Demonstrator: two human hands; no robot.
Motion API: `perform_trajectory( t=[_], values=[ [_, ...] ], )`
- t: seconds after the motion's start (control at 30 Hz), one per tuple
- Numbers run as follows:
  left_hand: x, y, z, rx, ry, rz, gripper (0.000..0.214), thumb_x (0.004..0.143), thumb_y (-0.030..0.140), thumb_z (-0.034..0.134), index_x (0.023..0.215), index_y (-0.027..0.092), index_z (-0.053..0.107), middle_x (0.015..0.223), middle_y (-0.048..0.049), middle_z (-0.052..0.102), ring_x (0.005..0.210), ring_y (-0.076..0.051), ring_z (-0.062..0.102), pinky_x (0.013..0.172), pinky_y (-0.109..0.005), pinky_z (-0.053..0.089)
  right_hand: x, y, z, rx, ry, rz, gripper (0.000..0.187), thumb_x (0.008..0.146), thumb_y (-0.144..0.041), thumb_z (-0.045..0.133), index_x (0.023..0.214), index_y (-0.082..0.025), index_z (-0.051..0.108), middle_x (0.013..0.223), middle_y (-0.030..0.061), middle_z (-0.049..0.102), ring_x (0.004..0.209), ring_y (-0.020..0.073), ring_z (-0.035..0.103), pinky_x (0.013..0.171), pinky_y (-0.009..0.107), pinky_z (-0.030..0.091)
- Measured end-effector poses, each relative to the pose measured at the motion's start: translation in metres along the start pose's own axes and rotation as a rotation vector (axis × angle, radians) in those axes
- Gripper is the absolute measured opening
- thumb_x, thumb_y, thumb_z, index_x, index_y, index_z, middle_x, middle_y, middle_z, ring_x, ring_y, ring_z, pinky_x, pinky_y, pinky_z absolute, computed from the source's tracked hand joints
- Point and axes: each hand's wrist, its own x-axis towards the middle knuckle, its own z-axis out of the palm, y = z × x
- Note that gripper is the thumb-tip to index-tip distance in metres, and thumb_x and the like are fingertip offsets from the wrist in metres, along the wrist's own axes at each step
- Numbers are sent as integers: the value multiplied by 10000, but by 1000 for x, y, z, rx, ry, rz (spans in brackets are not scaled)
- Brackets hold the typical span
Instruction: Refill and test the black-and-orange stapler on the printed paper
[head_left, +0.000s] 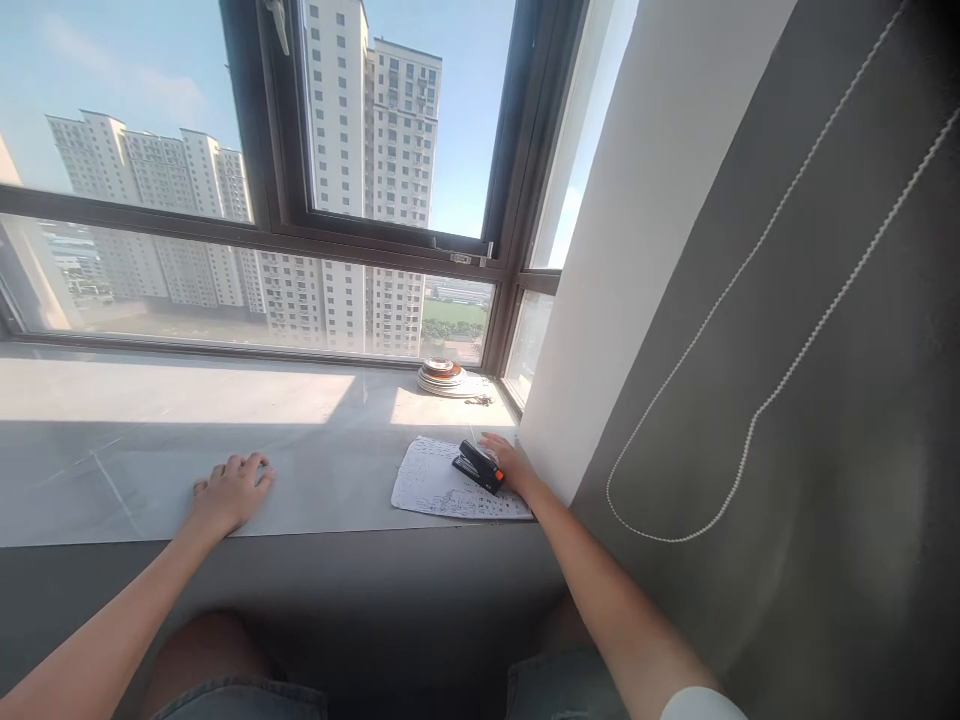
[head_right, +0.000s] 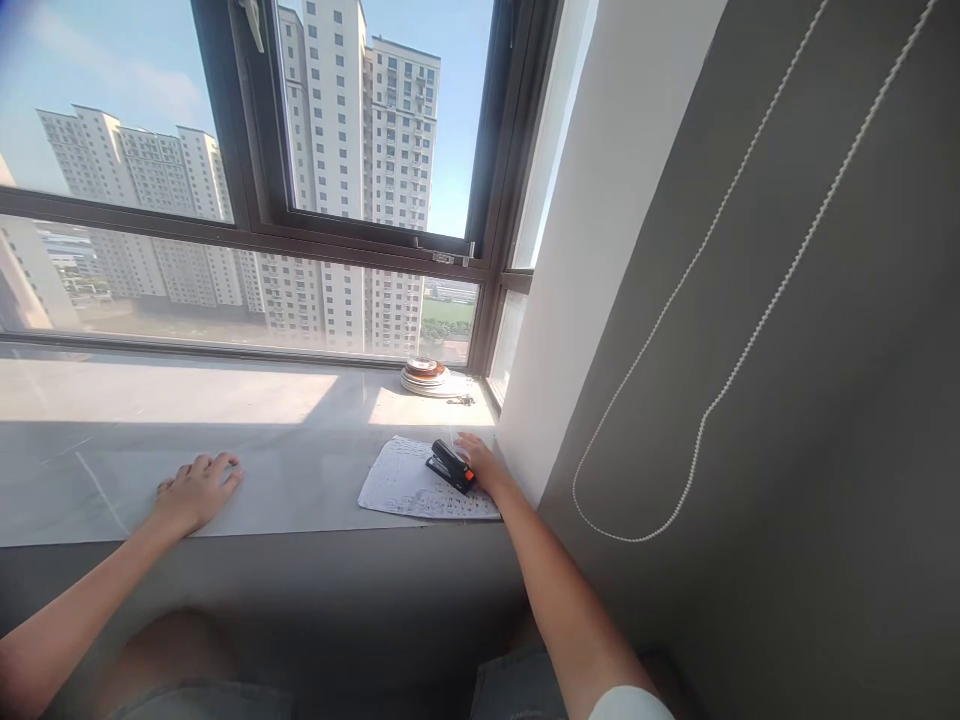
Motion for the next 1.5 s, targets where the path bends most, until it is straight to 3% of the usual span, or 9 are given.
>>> perform_trajectory(
  t=[0.23,0.33,0.43,0.5,0.63,0.8,0.97,1.13,1.5],
  values=[
    [-9,8,2,-78,78,24,511,967,479,327,1281,201,619,1346,-216,589,1272,-421,540,1057,-638,399,16,-21,29,-130,-175,-27,658,917,-148,550,1566,-235,489,1665,98,401,1571,285,329,1297,493,262],
    [-9,7,1,-171,113,-6,431,963,449,377,1209,222,647,1311,-196,612,1278,-402,548,1091,-620,384,41,-57,53,-133,-202,-118,650,943,-120,509,1588,-168,441,1672,131,383,1575,274,320,1309,448,233],
    [-7,-1,-2,-396,187,-137,373,970,395,386,1137,211,664,1301,-182,640,1259,-361,581,1088,-537,424,75,-106,90,-121,-218,-176,569,996,-181,508,1563,-209,461,1661,107,410,1573,259,327,1302,443,259],
    [-5,-8,-2,-567,266,-233,362,972,369,380,1104,194,667,1280,-174,667,1212,-336,611,1033,-477,475,99,-141,118,-117,-225,-191,484,1044,-224,469,1526,-183,491,1635,145,440,1564,291,342,1287,501,279],
    [-1,-22,0,-796,412,-363,312,924,356,445,1056,198,681,1176,-131,729,1097,-315,653,909,-436,531,143,-201,167,-49,-235,-258,409,1091,-277,428,1479,-186,520,1623,124,463,1550,243,367,1292,447,273],
    [1,-27,6,-895,512,-439,274,846,323,488,984,201,691,1090,-111,755,1008,-295,682,855,-412,546,164,-233,198,-35,-266,-321,428,1112,-334,382,1487,-167,504,1628,134,452,1565,268,330,1282,493,276],
    [3,-27,8,-852,501,-414,257,809,313,488,933,210,689,1057,-116,764,1010,-305,690,902,-422,538,153,-217,191,-40,-220,-336,500,1097,-317,398,1582,-195,414,1722,114,275,1620,263,175,1305,515,214],
    [4,-29,8,-781,455,-369,246,788,302,486,907,214,682,1044,-134,770,1047,-326,694,950,-443,527,128,-181,165,-56,-198,-255,518,1086,-315,419,1587,-185,413,1715,121,295,1615,264,199,1306,472,231],
    [1,-21,-3,-534,298,-229,259,814,238,465,931,204,694,998,-158,748,1049,-372,671,930,-472,527,63,-86,73,-91,-184,-113,507,1030,-255,474,1534,-215,509,1665,95,407,1603,251,246,1312,478,228]
  ],
)
